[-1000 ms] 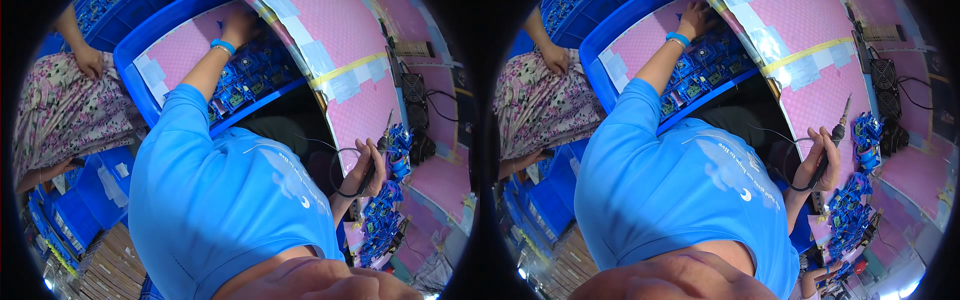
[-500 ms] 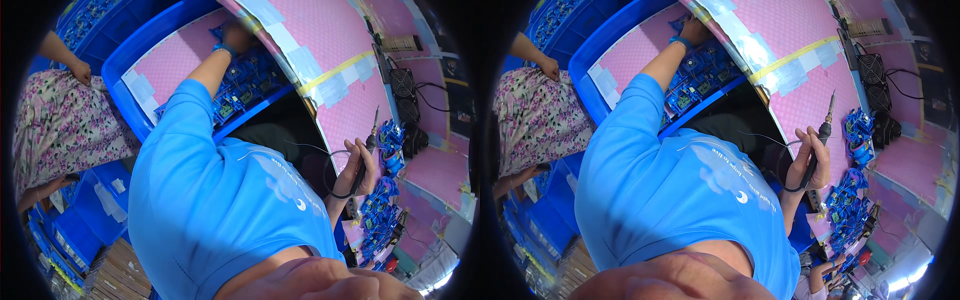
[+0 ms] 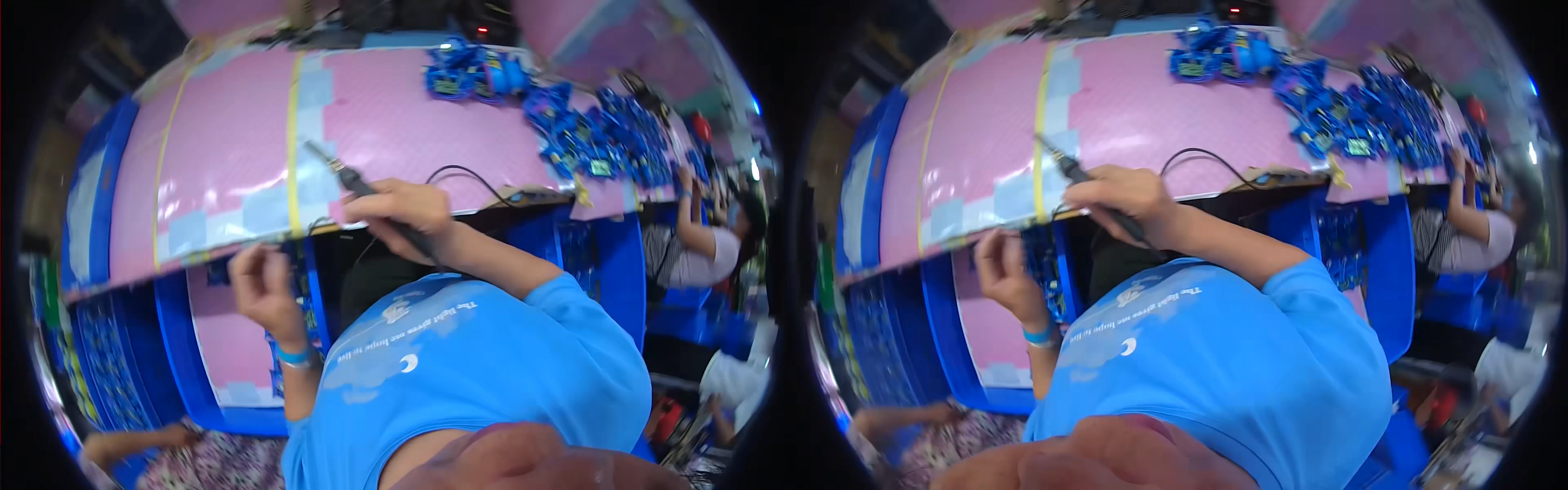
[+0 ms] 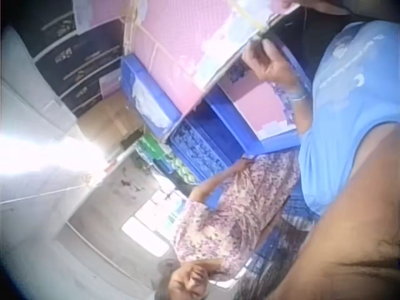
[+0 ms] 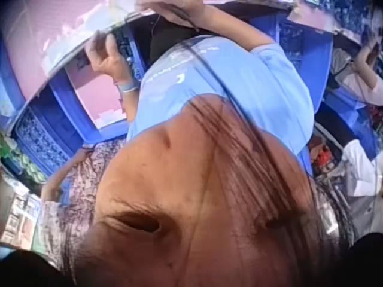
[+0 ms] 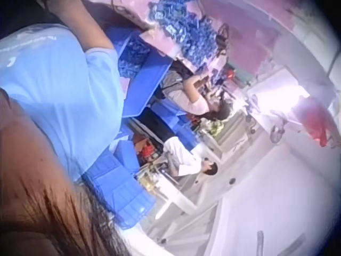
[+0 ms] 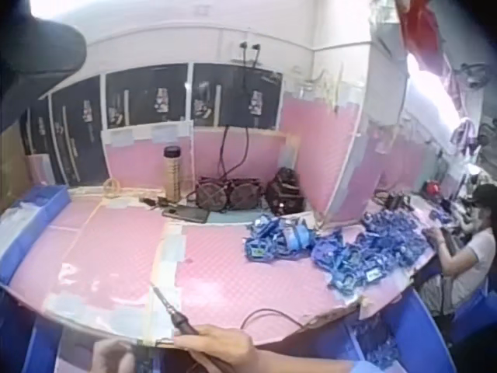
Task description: Soldering small electronic components onto printed circuit boards at a factory workbench.
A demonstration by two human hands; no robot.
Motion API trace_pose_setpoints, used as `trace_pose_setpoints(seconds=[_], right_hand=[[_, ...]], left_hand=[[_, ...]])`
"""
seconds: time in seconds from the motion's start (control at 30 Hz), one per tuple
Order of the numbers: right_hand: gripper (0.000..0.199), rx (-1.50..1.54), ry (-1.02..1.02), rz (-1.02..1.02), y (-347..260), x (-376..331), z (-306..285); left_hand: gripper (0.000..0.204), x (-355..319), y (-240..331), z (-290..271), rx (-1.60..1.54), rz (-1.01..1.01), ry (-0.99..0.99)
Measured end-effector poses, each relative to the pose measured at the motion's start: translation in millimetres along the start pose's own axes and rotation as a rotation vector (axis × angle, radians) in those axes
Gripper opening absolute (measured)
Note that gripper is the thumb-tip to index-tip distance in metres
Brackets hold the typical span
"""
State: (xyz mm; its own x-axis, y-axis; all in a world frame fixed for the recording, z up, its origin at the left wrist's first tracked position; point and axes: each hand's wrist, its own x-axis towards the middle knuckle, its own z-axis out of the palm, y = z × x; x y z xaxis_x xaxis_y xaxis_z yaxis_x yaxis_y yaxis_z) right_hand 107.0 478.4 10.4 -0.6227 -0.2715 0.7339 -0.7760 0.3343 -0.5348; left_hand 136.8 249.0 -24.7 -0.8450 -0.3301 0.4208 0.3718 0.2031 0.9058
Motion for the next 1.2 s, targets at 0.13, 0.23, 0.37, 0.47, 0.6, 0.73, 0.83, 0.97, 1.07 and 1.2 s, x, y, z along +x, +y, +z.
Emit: trace_pose_setpoints(seconds=[0.13,0.23,0.37,0.47,0.6,0.73,0.83,0.97,1.07,1.2], right_hand=[[0.027,0.063,0.129,-0.042,13,2,-3],[0.025,-0.001,0.187,-0.063,22,2,-27],[0.025,-0.343,0.226,0.026,47,2,-96],[0.026,-0.597,0.297,0.079,89,4,-150],[0.039,-0.747,0.194,0.342,152,3,-204],[0.044,-0.883,0.126,0.347,194,-1,-211],[0.05,-0.806,0.077,0.479,200,4,-204],[0.05,-0.597,0.016,0.474,199,19,-194],[0.049,-0.496,0.023,0.493,198,22,-191],[0.05,-0.364,0.027,0.411,174,21,-163]], left_hand=[[0.035,-10,29,61,-0.537,-0.496,-0.684],[0.024,-5,27,86,-0.474,-0.574,-0.789],[0.028,47,35,128,-0.41,-0.276,-0.528],[0.029,102,37,170,-0.455,-0.208,-0.446],[0.032,146,-9,246,-0.556,-0.192,-0.511],[0.044,141,-50,301,-0.232,-0.36,-0.708],[0.047,133,-54,323,-0.156,-0.322,-0.772],[0.046,139,-68,338,-0.111,-0.227,-0.803],[0.042,143,-59,322,-0.089,-0.277,-0.838],[0.036,139,-54,270,-0.127,-0.302,-0.84]])
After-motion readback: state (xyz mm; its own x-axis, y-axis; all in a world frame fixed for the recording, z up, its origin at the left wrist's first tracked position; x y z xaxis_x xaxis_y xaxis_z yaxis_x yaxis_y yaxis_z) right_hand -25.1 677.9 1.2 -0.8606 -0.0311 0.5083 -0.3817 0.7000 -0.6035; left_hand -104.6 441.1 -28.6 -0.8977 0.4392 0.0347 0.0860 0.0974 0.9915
